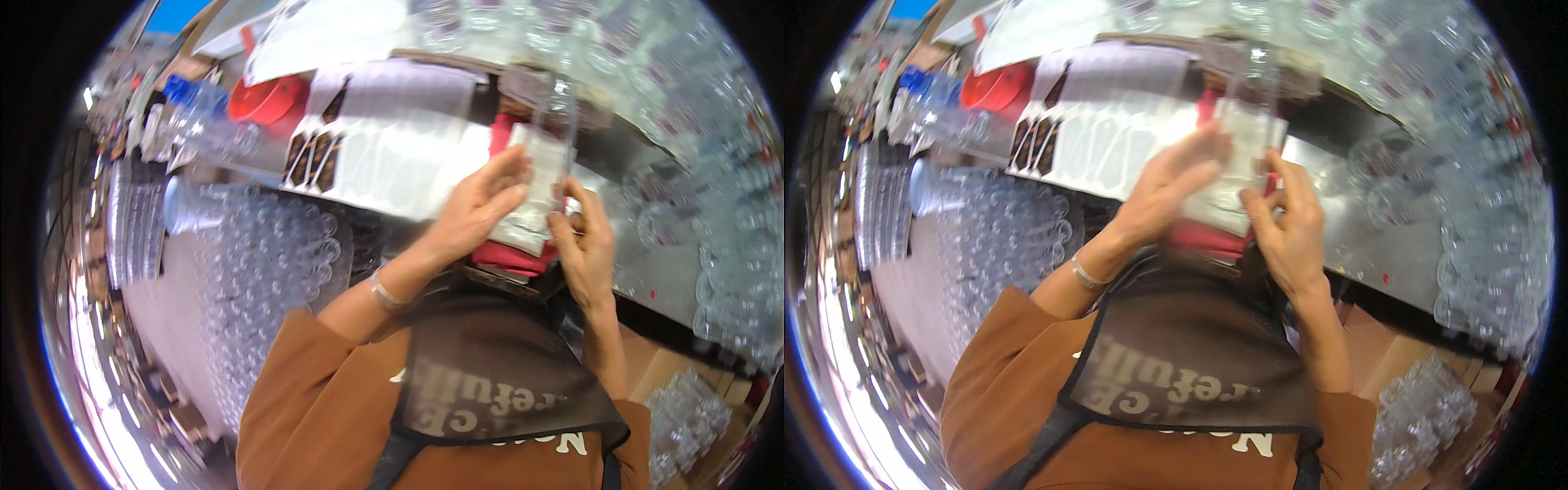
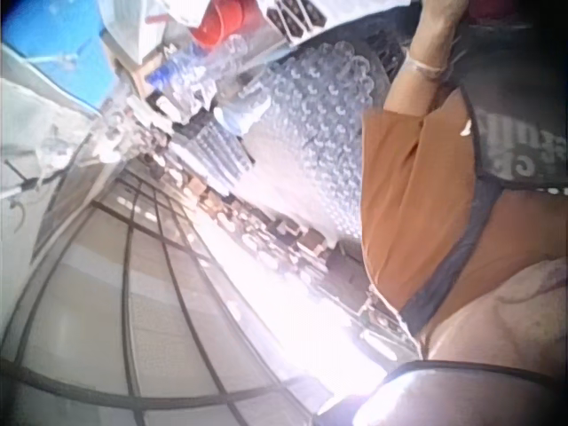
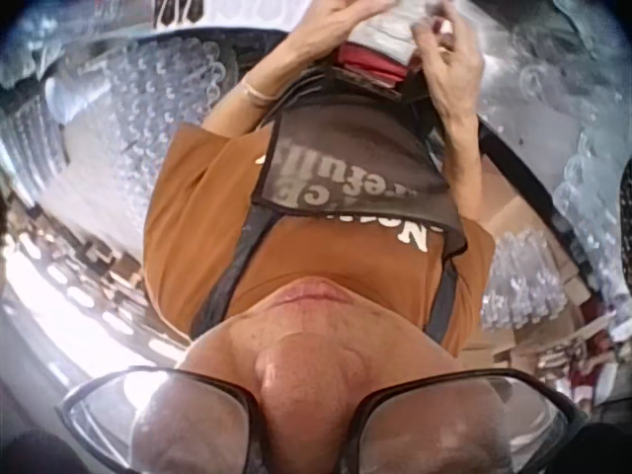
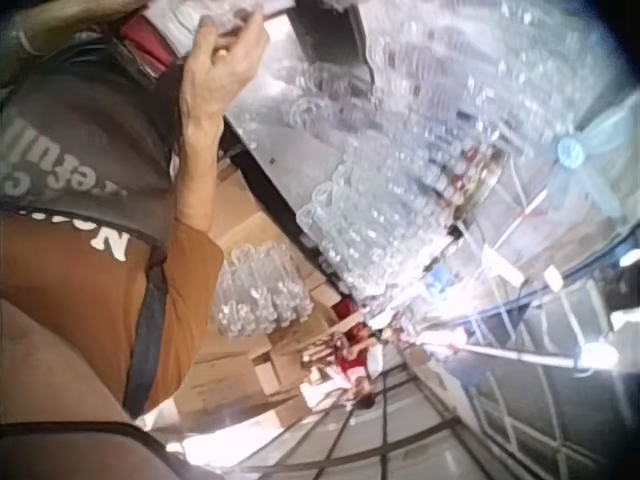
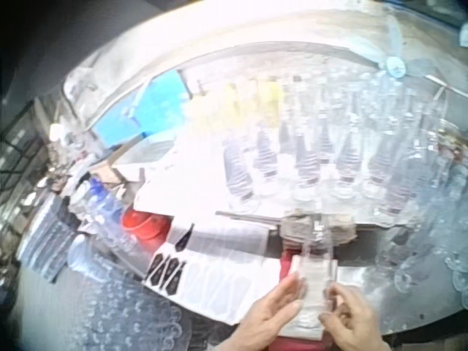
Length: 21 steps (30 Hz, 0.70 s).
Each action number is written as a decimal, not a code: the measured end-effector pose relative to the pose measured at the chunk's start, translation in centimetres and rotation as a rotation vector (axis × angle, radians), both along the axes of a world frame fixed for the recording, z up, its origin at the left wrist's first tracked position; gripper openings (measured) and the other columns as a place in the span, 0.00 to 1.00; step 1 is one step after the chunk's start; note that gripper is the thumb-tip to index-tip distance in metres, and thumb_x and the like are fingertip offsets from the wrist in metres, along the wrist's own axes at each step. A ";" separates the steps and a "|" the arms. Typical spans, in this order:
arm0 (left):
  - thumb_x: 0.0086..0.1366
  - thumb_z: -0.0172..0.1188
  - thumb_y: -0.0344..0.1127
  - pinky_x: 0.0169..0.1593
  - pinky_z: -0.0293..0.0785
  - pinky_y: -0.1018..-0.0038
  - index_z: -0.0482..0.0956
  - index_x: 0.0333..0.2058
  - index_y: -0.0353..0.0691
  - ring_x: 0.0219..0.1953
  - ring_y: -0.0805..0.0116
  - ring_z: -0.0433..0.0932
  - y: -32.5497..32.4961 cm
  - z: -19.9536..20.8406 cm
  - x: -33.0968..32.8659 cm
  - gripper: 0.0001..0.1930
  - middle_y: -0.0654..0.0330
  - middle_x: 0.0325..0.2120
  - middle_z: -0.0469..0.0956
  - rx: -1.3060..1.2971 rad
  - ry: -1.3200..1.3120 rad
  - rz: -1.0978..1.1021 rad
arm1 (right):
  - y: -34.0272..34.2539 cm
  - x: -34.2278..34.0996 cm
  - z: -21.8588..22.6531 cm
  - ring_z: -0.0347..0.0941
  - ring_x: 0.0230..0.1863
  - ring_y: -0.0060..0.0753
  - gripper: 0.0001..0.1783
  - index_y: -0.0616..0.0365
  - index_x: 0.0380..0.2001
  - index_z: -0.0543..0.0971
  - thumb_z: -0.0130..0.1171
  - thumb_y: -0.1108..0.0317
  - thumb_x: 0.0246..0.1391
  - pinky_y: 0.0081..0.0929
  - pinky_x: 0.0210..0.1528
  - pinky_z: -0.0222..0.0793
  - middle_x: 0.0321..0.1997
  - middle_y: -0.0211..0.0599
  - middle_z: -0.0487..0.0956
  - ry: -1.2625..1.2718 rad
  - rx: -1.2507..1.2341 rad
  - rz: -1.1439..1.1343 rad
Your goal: The person repeatedly picks clear plastic bottles, applies a label to each bottle using a handheld labeler, and places the labeled bottles aside. The process is repeated for multiple bottles in a continuous loop.
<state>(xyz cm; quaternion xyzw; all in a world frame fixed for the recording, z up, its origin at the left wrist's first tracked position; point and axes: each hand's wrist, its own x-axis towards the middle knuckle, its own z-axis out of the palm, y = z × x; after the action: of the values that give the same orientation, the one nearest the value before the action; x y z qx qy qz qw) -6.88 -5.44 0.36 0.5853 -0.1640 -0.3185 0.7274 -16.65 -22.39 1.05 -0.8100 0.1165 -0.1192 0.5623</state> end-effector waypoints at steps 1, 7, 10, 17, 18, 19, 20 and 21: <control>0.71 0.58 0.30 0.69 0.62 0.67 0.53 0.70 0.28 0.67 0.59 0.65 -0.2 -0.2 0.0 0.34 0.46 0.66 0.64 -0.024 0.041 -0.011 | 0.2 0.0 0.2 0.74 0.30 0.24 0.28 0.69 0.59 0.73 0.66 0.72 0.55 0.24 0.34 0.72 0.48 0.42 0.77 -0.009 -0.016 -0.028; 0.67 0.64 0.40 0.69 0.61 0.66 0.62 0.66 0.27 0.67 0.54 0.66 4.1 0.5 0.6 0.36 0.41 0.65 0.67 0.445 -0.536 0.227 | -2.6 -1.1 -0.8 0.72 0.28 0.16 0.25 0.66 0.63 0.71 0.57 0.71 0.64 0.18 0.30 0.70 0.55 0.38 0.78 0.131 0.167 0.012; 0.64 0.66 0.44 0.68 0.61 0.60 0.66 0.64 0.27 0.65 0.44 0.67 10.9 -2.7 3.9 0.36 0.36 0.63 0.67 0.955 -0.878 0.533 | -4.1 -2.2 -1.9 0.70 0.26 0.15 0.24 0.65 0.63 0.71 0.54 0.68 0.67 0.16 0.28 0.68 0.52 0.39 0.80 0.111 0.207 -0.047; 0.60 0.69 0.43 0.65 0.62 0.53 0.62 0.65 0.28 0.64 0.38 0.66 17.7 -2.8 -1.2 0.40 0.36 0.64 0.63 1.076 -0.918 0.297 | -4.6 -2.0 -2.1 0.68 0.27 0.15 0.22 0.64 0.62 0.72 0.54 0.68 0.67 0.15 0.28 0.66 0.50 0.39 0.80 0.137 0.253 -0.102; 0.58 0.70 0.36 0.65 0.63 0.55 0.62 0.66 0.31 0.63 0.41 0.67 17.6 -2.6 -1.3 0.39 0.40 0.65 0.63 1.025 -0.888 0.279 | -4.5 -1.8 -2.1 0.68 0.27 0.14 0.22 0.65 0.61 0.72 0.54 0.68 0.67 0.15 0.28 0.66 0.49 0.39 0.80 0.129 0.234 -0.092; 0.57 0.70 0.33 0.65 0.63 0.56 0.63 0.66 0.32 0.64 0.42 0.66 17.9 -2.6 -1.0 0.39 0.42 0.66 0.64 1.067 -0.973 0.285 | -4.3 -1.6 -1.8 0.68 0.27 0.14 0.22 0.65 0.61 0.72 0.54 0.68 0.67 0.15 0.29 0.66 0.49 0.38 0.81 0.116 0.218 -0.077; 0.57 0.70 0.31 0.66 0.63 0.57 0.64 0.66 0.33 0.66 0.44 0.66 18.8 -2.7 -0.1 0.39 0.44 0.66 0.64 1.110 -1.060 0.293 | -4.2 -1.4 -1.7 0.68 0.28 0.14 0.22 0.65 0.61 0.72 0.55 0.68 0.67 0.15 0.29 0.66 0.48 0.38 0.81 0.102 0.202 -0.062; 0.56 0.70 0.29 0.67 0.62 0.58 0.64 0.66 0.34 0.67 0.46 0.65 19.8 -3.0 0.9 0.39 0.46 0.66 0.65 1.151 -1.148 0.298 | -4.1 -1.4 -1.7 0.68 0.28 0.14 0.22 0.65 0.61 0.73 0.55 0.68 0.67 0.15 0.29 0.66 0.47 0.38 0.81 0.091 0.188 -0.043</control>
<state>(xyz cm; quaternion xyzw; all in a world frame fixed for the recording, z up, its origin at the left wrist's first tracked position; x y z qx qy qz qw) -5.99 14.33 -2.59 0.9536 -0.2420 0.0959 0.1514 -18.04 -26.48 -0.64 -0.7556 0.1698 -0.0829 0.6272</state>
